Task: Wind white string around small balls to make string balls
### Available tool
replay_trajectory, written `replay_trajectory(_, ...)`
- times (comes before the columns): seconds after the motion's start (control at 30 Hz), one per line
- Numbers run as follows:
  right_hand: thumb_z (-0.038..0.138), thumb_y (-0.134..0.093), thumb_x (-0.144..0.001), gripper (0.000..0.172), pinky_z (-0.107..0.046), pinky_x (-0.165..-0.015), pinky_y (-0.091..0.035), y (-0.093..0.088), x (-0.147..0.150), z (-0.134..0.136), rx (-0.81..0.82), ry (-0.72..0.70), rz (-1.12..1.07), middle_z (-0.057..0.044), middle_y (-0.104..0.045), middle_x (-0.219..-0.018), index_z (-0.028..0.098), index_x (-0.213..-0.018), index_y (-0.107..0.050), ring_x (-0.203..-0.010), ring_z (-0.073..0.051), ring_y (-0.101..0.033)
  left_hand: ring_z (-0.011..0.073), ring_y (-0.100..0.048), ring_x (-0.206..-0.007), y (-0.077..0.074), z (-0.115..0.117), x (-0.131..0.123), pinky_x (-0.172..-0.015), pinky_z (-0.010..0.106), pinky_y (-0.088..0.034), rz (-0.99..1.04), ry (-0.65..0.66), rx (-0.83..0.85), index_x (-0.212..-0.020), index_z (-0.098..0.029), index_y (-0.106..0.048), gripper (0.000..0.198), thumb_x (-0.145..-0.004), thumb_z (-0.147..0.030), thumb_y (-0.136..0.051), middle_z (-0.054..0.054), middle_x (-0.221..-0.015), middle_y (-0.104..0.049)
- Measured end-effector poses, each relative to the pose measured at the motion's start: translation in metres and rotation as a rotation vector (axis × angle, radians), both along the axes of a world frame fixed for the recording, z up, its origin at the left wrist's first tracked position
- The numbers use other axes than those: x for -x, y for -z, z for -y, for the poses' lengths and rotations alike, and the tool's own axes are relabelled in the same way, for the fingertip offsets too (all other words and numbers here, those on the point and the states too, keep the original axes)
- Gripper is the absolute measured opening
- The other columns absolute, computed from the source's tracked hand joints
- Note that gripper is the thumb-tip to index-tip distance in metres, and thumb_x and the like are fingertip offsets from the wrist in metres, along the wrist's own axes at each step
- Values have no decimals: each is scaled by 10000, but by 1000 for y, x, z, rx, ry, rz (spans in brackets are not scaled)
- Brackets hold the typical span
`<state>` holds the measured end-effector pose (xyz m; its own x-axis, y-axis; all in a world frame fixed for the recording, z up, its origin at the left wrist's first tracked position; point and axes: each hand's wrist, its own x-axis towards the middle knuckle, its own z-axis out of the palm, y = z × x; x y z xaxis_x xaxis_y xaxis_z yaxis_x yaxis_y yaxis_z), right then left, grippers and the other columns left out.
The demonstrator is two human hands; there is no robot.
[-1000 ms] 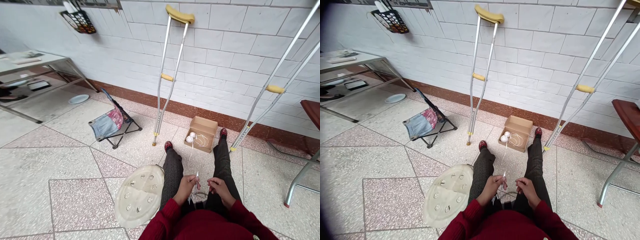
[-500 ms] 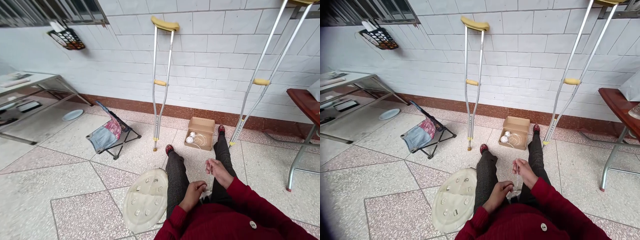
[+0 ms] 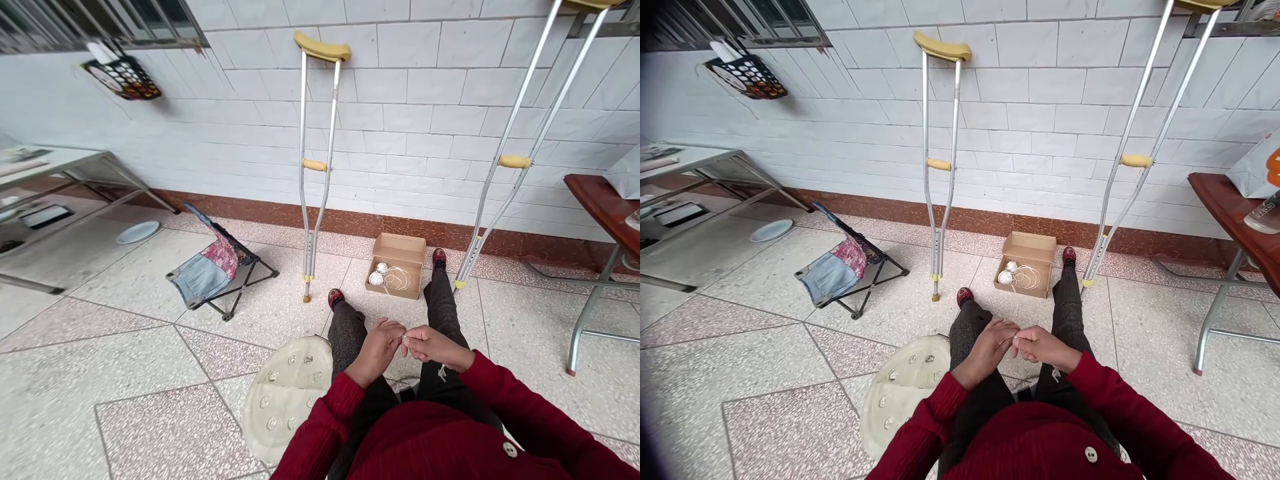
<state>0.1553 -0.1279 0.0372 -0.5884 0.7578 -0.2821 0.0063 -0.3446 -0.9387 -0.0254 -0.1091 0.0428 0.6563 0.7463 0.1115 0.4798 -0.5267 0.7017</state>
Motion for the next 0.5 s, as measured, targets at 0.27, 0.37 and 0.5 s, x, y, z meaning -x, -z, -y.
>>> replay_trajectory(0.27, 558, -595, -815, 414, -216, -439, -157, -8, -40, -8, 43, 136, -44, 99, -291, -507, 150, -750, -599, -439, -57, -199, 196, -559, -754, -16, -47, 28, -751, 270, -406, -83, -243, -13, -732, -176, -661, 322, -922, -234, -408, 29, -675, -602)
replay_trajectory(0.37, 534, -614, -813, 392, -218, -446, -176, -12, -53, -3, 82, 163, -48, 100, -294, -503, 154, -724, -587, -433, -56, -215, 183, -549, -726, -18, -64, 32, -703, 250, -383, -108, -258, 0, -708, -165, -651, 312, -902, -234, -417, 25, -682, -602)
replay_trajectory(0.5, 478, -611, -845, 342, -229, -494, -242, -24, -64, 3, 127, 196, -102, 97, -300, -522, 140, -795, -623, -454, -57, -247, 151, -520, -643, -9, -74, 26, -642, 233, -346, -96, -228, 55, -665, -162, -624, 301, -887, -239, -436, 6, -639, -587)
